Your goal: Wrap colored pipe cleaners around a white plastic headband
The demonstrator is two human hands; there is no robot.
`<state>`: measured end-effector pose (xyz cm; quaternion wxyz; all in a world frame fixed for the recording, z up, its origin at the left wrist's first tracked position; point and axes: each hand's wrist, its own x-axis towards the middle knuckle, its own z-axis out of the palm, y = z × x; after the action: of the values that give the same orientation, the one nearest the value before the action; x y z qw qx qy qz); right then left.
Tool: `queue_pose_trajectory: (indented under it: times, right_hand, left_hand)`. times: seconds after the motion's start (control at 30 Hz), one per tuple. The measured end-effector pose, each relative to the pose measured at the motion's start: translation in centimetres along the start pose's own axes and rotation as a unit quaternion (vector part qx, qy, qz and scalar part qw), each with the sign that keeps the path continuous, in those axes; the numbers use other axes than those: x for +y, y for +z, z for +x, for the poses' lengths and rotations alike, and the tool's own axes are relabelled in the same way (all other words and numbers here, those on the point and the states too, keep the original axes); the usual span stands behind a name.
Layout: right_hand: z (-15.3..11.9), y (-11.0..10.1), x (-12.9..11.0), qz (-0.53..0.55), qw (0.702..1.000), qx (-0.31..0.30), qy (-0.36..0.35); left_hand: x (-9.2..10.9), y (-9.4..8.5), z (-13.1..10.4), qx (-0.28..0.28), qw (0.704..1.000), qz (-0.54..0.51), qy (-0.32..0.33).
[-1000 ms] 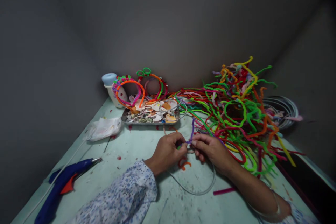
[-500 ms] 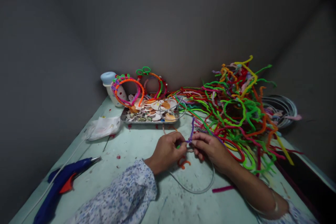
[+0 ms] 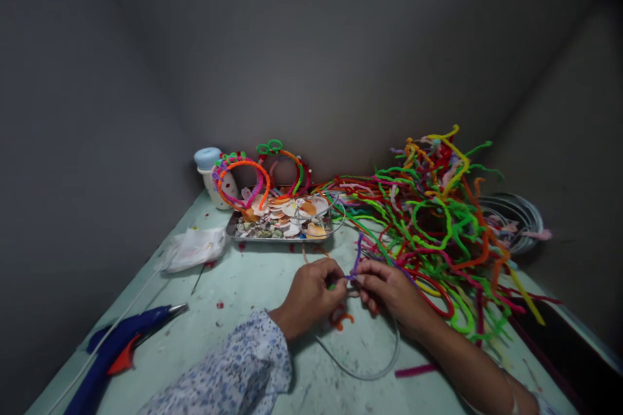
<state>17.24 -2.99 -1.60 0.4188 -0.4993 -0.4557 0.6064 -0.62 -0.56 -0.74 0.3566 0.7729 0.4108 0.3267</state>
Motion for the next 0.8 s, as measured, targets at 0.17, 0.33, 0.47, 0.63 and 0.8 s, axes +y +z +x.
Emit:
queue_pose_trajectory:
  times: [0.17,0.33,0.47,0.63,0.8]
  right_hand:
    - [-0.04,-0.15,0.12,0.003,1.0,-0.008,-0.004]
    - [-0.01,-0.06,0.02,0.002,1.0,-0.005,-0.001]
    - [0.06,-0.01,0.06,-0.001,1.0,-0.001,-0.004]
    - [0.05,-0.11,0.2,-0.01,1.0,0.004,-0.009]
    - [0.19,-0.1,0.46,-0.014,1.0,0.015,-0.008]
  left_hand:
    - [0.1,-0.05,0.03,-0.002,1.0,0.0,0.003]
    - [0.37,-0.09,0.02,0.0,1.0,0.017,0.005]
    - [0.6,-0.11,-0.05,0.004,0.999,0.031,-0.005]
    - [0.66,-0.14,-0.1,-0.002,0.999,0.033,-0.005]
    - [0.56,-0.09,-0.06,-0.005,0.999,0.034,-0.012]
